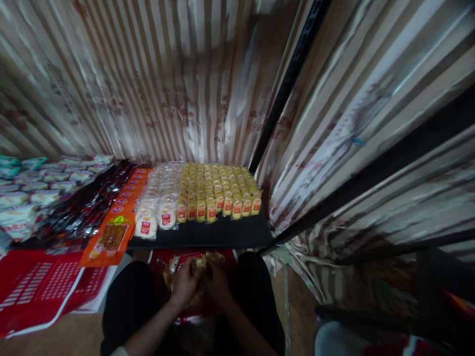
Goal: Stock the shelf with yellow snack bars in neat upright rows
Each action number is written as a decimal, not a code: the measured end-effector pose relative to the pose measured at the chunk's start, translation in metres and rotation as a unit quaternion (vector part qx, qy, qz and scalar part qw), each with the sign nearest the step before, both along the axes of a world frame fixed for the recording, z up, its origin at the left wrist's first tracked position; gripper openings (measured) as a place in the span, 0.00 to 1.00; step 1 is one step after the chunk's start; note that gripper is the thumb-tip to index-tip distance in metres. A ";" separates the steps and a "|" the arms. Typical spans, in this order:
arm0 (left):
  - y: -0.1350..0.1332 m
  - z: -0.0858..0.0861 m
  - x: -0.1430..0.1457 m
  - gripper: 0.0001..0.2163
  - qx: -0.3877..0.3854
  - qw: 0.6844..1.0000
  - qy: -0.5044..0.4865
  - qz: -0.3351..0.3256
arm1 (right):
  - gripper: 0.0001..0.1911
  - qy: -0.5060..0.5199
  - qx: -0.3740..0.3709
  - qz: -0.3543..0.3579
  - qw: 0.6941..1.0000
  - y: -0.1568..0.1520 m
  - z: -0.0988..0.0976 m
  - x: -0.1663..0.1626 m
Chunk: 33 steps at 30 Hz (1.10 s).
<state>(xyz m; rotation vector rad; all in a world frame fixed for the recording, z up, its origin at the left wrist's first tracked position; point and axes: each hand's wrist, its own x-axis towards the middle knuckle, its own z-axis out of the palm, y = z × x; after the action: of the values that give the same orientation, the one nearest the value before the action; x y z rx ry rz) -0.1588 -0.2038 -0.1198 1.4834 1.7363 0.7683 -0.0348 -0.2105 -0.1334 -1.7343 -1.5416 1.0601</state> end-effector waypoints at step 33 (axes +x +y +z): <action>0.100 0.036 0.068 0.22 0.171 0.982 -0.025 -0.078 | 0.22 -0.029 0.191 -0.189 0.963 0.117 0.070 0.048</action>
<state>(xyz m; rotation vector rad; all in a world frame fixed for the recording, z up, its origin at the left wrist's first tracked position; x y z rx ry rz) -0.0907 -0.1035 -0.0837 1.7871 1.4794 1.0496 0.0130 -0.0931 -0.0629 -1.6999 -1.2728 0.4887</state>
